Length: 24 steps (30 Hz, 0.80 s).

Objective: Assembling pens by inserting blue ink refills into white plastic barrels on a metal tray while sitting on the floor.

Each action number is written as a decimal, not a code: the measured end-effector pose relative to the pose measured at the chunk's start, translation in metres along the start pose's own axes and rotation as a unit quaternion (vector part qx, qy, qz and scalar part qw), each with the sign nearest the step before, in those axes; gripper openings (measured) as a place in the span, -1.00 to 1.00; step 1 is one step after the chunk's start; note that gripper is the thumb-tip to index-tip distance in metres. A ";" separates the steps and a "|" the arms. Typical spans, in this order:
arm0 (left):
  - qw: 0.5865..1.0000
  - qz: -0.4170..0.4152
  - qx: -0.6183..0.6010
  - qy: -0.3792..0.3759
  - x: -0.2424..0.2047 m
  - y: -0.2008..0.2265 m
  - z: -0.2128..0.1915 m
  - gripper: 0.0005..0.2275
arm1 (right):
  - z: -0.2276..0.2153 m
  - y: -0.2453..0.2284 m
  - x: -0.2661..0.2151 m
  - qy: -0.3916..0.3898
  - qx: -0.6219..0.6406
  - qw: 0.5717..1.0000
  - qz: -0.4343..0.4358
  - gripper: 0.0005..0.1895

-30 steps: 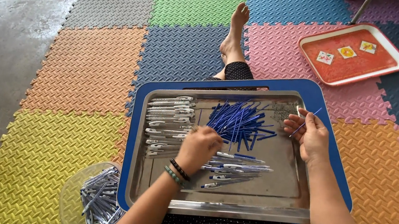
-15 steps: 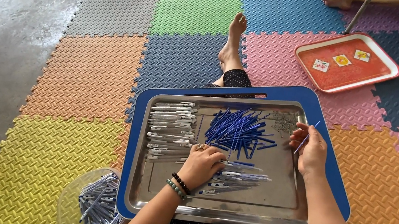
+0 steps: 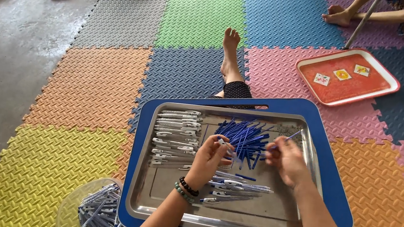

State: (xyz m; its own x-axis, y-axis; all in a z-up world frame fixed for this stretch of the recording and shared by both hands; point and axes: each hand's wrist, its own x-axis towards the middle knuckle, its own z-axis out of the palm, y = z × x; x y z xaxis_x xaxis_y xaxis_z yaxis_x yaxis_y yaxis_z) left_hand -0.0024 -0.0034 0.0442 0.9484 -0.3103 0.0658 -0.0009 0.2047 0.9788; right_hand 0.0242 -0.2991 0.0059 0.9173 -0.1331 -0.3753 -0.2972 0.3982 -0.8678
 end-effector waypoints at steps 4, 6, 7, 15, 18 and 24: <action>0.998 -0.026 -0.042 0.041 -0.006 -0.023 -0.002 -0.64 | 0.052 -0.012 -0.042 -0.078 -0.042 0.995 -0.047 -0.78; 0.990 -0.077 -0.105 0.050 -0.012 -0.036 -0.004 -0.57 | 0.067 -0.007 -0.047 -0.111 -0.018 0.993 -0.018 -0.87; 0.990 -0.080 -0.104 0.049 -0.016 -0.036 -0.001 -0.57 | 0.070 -0.003 -0.048 -0.109 -0.016 0.994 -0.017 -0.87; 0.983 -0.095 -0.157 0.025 -0.022 -0.054 0.000 -0.46 | 0.060 0.042 -0.033 -0.094 -0.044 0.989 -0.101 -0.83; 0.978 -0.111 -0.174 0.015 -0.023 -0.055 0.000 -0.46 | 0.053 0.051 -0.029 -0.114 -0.052 0.985 -0.122 -0.84; 0.976 -0.116 -0.183 0.030 -0.021 -0.059 -0.003 -0.44 | 0.076 0.032 -0.058 -0.109 -0.048 0.969 -0.215 -0.89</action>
State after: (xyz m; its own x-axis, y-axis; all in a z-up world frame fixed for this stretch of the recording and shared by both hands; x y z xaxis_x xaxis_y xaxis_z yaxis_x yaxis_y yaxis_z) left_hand -0.0214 -0.0061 -0.0154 0.9265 -0.3348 -0.1715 0.3189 0.4572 0.8302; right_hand -0.0184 -0.2102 0.0249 0.9929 -0.0686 0.0976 0.1123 0.2607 -0.9589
